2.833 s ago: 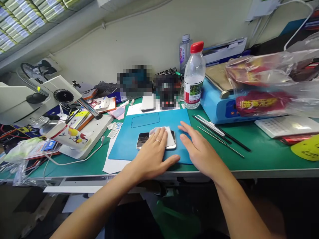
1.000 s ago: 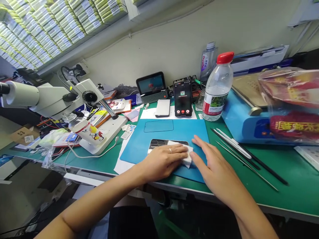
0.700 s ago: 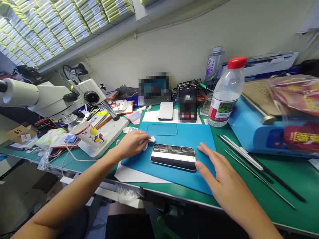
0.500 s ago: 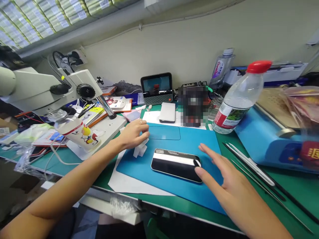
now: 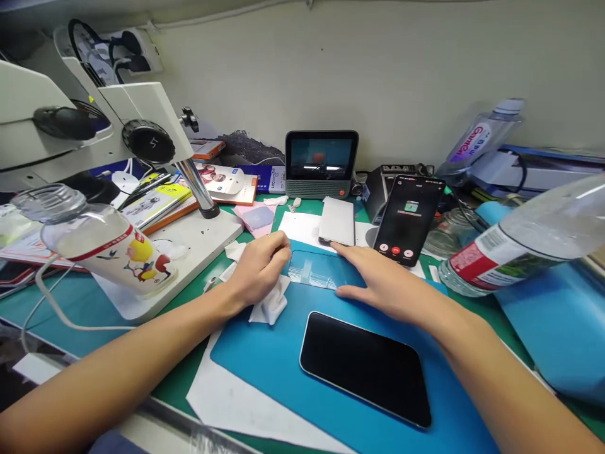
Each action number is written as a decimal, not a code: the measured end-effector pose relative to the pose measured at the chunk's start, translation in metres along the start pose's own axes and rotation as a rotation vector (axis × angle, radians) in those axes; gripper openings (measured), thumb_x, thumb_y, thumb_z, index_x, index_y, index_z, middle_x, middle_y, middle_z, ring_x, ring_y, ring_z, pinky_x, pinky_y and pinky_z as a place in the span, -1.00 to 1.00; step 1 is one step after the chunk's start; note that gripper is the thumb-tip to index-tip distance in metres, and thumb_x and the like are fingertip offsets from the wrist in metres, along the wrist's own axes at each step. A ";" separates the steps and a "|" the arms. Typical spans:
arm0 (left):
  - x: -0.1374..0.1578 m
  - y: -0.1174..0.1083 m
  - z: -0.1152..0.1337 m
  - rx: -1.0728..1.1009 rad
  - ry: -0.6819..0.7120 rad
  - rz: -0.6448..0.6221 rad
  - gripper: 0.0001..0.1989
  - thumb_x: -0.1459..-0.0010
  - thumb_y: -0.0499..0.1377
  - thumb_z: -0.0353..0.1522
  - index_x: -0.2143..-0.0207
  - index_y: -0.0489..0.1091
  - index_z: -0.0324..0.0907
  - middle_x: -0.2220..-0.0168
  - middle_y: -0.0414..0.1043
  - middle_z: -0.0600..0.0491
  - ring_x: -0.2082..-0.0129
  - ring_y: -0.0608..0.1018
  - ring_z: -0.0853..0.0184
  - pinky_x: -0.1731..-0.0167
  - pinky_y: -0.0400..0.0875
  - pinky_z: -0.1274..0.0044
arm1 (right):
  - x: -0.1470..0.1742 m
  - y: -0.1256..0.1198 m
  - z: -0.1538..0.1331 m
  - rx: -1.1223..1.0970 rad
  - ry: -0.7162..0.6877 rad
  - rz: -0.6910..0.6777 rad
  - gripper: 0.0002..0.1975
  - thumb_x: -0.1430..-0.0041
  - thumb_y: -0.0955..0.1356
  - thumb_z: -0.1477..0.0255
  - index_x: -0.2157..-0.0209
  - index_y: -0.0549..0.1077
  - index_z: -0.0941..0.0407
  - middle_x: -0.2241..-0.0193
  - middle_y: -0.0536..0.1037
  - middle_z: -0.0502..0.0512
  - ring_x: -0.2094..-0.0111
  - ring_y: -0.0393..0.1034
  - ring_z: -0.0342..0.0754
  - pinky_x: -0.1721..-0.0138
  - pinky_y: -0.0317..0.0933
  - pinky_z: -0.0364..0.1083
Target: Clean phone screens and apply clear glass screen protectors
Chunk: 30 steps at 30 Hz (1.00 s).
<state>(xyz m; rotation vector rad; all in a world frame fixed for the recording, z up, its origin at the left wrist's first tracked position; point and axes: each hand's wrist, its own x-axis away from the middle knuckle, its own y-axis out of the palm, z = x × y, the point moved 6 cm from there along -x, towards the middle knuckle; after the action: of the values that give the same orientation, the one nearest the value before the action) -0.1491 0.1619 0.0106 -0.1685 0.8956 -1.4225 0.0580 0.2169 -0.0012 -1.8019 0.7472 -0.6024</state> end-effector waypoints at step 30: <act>0.022 0.053 0.070 0.281 0.187 -0.248 -0.34 -0.32 0.17 0.01 -0.35 0.13 0.00 -0.32 0.26 -0.08 -0.31 0.34 0.07 -0.21 0.34 0.22 | 0.084 -0.012 -0.026 -0.766 -0.217 0.521 -0.17 -0.10 0.52 0.20 -0.35 0.23 -0.03 -0.10 0.53 0.18 -0.11 0.45 0.12 -0.17 0.35 0.19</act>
<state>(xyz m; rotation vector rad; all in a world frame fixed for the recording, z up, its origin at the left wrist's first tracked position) -0.0667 0.1243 0.0161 0.0701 0.8357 -1.8018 0.0986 0.1420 0.0231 -2.1677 1.3495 0.2702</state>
